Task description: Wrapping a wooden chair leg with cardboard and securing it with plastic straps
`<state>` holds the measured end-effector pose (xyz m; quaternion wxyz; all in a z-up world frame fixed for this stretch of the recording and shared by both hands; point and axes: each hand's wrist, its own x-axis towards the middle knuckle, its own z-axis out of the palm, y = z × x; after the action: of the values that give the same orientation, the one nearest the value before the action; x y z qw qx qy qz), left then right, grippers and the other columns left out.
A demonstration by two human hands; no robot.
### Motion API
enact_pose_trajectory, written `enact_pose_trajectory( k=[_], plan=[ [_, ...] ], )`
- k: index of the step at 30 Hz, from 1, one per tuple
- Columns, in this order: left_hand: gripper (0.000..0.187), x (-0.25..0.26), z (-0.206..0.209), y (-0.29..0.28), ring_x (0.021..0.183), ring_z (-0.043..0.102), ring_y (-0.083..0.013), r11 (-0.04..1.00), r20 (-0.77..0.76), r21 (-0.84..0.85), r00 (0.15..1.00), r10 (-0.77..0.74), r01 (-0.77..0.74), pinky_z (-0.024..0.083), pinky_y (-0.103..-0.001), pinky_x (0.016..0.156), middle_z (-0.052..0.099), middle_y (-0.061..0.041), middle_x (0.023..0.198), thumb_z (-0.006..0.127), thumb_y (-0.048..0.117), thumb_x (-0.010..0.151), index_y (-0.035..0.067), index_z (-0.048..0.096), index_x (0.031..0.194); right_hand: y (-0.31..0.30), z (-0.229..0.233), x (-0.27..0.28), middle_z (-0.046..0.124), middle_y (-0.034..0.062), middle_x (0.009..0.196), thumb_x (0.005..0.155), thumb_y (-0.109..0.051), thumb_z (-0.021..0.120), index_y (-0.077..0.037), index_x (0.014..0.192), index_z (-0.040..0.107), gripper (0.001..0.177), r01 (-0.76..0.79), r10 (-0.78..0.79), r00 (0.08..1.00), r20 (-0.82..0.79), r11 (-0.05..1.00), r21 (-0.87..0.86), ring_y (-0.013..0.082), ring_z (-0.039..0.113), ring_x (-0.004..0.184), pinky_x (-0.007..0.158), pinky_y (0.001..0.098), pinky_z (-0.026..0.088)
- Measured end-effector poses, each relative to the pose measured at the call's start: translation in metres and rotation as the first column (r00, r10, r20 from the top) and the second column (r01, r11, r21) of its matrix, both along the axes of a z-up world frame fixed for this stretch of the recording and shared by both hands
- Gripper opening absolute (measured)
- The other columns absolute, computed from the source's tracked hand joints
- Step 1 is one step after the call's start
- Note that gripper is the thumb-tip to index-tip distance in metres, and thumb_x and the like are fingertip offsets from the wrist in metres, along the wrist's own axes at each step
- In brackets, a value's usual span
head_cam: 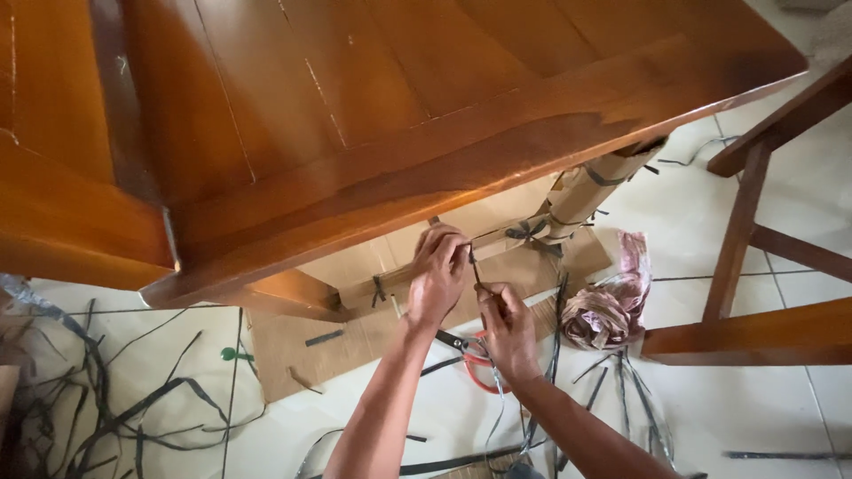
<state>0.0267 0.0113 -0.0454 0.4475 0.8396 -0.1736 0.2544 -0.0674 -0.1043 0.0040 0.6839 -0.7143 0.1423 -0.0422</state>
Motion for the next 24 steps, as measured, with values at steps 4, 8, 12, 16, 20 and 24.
enact_pose_trajectory(
  k=[4, 8, 12, 16, 20, 24],
  plan=[
    [0.006, -0.043, 0.020, -0.009, 0.101, 0.067, -0.0289, 0.955, 0.029, 0.118, 0.963, 0.269, -0.271, 0.053, -0.041, 0.091, 0.067, -0.006, 0.095, 0.068, 0.019, 0.097, 0.015, 0.069, 0.102, -0.007, -0.009, -0.002, 0.063, 0.0110, 0.064, 0.101, -0.012, 0.060, -0.003, 0.107, 0.075, 0.018, -0.016, 0.014, 1.000, -0.023, 0.994, -0.108, 0.0180, 0.058, 0.061, 0.061, 0.0334, 0.051],
    [0.016, -0.086, 0.029, -0.028, 0.082, 0.073, -0.0281, 0.921, -0.561, -0.156, 0.799, 0.215, -0.357, 0.057, -0.041, 0.076, 0.074, -0.005, 0.082, 0.067, 0.035, 0.098, 0.020, 0.072, 0.102, -0.009, -0.021, -0.015, 0.077, 0.0169, 0.082, 0.102, -0.018, 0.062, -0.007, 0.110, 0.075, 0.019, -0.080, 0.090, 0.996, 0.019, 0.946, -0.313, 0.0261, 0.077, 0.075, 0.068, 0.0380, 0.060],
    [0.037, -0.082, 0.039, -0.026, 0.066, 0.054, -0.0168, 0.763, -0.747, -0.490, 0.655, -0.117, -0.422, 0.046, -0.036, 0.058, 0.055, -0.004, 0.063, 0.065, 0.038, 0.100, 0.011, 0.063, 0.075, -0.007, -0.013, -0.026, 0.078, 0.0183, 0.085, 0.096, -0.013, 0.067, -0.008, 0.107, 0.073, 0.013, -0.132, 0.166, 0.986, 0.030, 0.873, -0.469, 0.0360, 0.078, 0.083, 0.069, 0.0450, 0.062],
    [0.014, -0.069, 0.037, -0.015, 0.063, 0.056, -0.0141, 0.597, -0.757, -0.632, 0.557, -0.341, -0.494, 0.049, -0.027, 0.061, 0.065, -0.007, 0.074, 0.066, 0.014, 0.098, 0.001, 0.070, 0.092, -0.018, -0.025, -0.039, 0.076, 0.0026, 0.070, 0.098, -0.020, 0.056, -0.006, 0.115, 0.071, 0.026, -0.366, 0.380, 0.925, -0.017, 0.876, -0.313, 0.0108, 0.060, 0.046, 0.040, 0.0266, 0.046],
    [0.009, -0.066, 0.014, -0.015, 0.061, 0.051, -0.0109, 0.616, -0.782, -0.588, 0.564, -0.267, -0.524, 0.044, -0.023, 0.060, 0.070, -0.004, 0.079, 0.071, 0.014, 0.095, 0.009, 0.074, 0.088, -0.046, -0.107, -0.040, 0.079, 0.0183, 0.084, 0.104, -0.033, 0.045, -0.002, 0.134, 0.062, 0.046, -0.426, 0.439, 0.840, -0.319, 0.898, 0.114, 0.0159, 0.059, 0.041, 0.034, 0.0286, 0.049],
    [0.018, -0.075, 0.029, -0.013, 0.069, 0.055, -0.0128, 0.590, -0.767, -0.583, 0.618, -0.172, -0.559, 0.043, -0.024, 0.067, 0.067, -0.005, 0.076, 0.068, 0.013, 0.091, 0.000, 0.078, 0.095, -0.056, -0.073, -0.041, 0.075, 0.0113, 0.085, 0.103, -0.020, 0.059, -0.004, 0.113, 0.068, 0.022, -0.561, 0.448, 0.734, -0.510, 0.824, -0.084, 0.0130, 0.063, 0.047, 0.036, 0.0233, 0.047]
  ],
)
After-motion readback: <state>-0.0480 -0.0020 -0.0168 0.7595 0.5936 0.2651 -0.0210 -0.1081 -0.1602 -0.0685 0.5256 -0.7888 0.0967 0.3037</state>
